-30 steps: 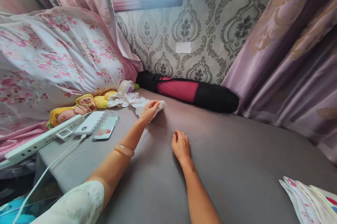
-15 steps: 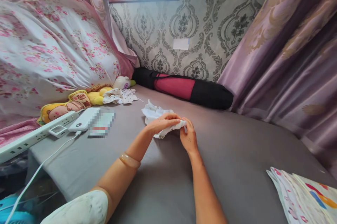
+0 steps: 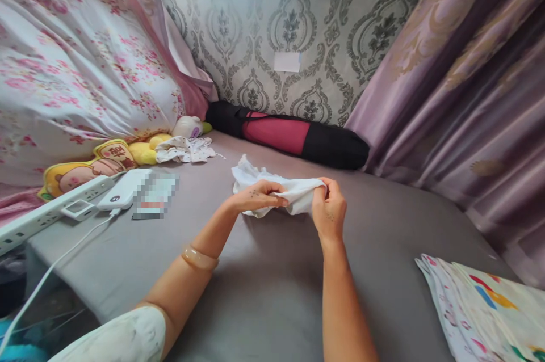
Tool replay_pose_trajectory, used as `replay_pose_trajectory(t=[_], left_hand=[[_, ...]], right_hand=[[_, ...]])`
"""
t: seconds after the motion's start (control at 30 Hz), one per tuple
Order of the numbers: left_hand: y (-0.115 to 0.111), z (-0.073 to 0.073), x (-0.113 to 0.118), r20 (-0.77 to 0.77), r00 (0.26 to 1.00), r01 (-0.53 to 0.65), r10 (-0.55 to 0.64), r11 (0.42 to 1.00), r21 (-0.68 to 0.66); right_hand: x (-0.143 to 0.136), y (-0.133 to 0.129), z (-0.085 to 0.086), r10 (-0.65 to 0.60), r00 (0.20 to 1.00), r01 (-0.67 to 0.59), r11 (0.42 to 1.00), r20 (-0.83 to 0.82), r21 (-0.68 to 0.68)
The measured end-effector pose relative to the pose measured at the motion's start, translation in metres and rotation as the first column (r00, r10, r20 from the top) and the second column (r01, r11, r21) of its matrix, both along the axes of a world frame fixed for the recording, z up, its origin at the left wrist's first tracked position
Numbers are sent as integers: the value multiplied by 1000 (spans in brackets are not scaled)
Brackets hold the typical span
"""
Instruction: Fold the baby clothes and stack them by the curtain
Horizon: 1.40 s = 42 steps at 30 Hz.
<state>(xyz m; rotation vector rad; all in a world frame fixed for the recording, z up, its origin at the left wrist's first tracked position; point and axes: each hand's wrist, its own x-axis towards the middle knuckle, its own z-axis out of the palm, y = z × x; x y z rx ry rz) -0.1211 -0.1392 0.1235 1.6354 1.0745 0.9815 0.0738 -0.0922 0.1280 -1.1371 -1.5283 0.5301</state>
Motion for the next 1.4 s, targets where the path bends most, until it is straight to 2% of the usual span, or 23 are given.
replay_pose_trajectory(t=[0.07,0.17,0.27,0.37,0.47,0.53,0.6,0.67,0.8,0.9,0.97,1.03,1.13,1.23,1.4], left_hand=[[-7,10,-2,63,996,-69,70,997,-21],[-20,29,-6,195,972,-126,129,992,-30],[-28,39,-11,200,971,-128,129,992,-20],[-21,29,-9,141,974,-184,178,983,25],[-6,8,-2,123,973,-202,193,977,65],[1,-4,4,108,983,-156,149,986,53],[4,-9,7,78,991,-115,111,992,48],[4,-8,8,25,995,-96,95,994,60],[2,-5,6,-74,994,-68,75,994,89],[3,-7,5,-85,993,-72,81,992,104],[4,-9,3,-82,992,-87,96,991,105],[4,-10,-1,-83,991,-94,102,991,92],[1,-7,-11,-115,986,-109,117,991,72],[-1,-7,-24,-125,971,-193,202,978,76],[4,-19,-42,-8,937,-350,350,937,-5]], right_hand=[[4,-11,16,11,999,-12,1000,-46,-11],[14,-28,40,92,985,-113,984,-146,-141],[29,-35,52,249,957,-283,910,-147,-301],[43,-27,45,390,921,-355,853,15,-382],[49,-13,26,427,828,-283,877,362,-387],[45,-8,14,413,763,-256,899,497,-355],[36,-7,7,402,766,-278,911,502,-305],[24,-9,4,429,791,-344,902,437,-261],[8,-10,2,568,766,-511,822,300,-251],[5,-8,0,617,738,-552,785,274,-281],[7,-5,-2,609,751,-542,789,255,-289],[9,-2,-4,556,799,-495,825,229,-274],[16,7,-9,412,893,-368,900,182,-233],[24,17,-17,257,959,-228,950,121,-215],[37,29,-30,100,993,-116,947,-66,-301]])
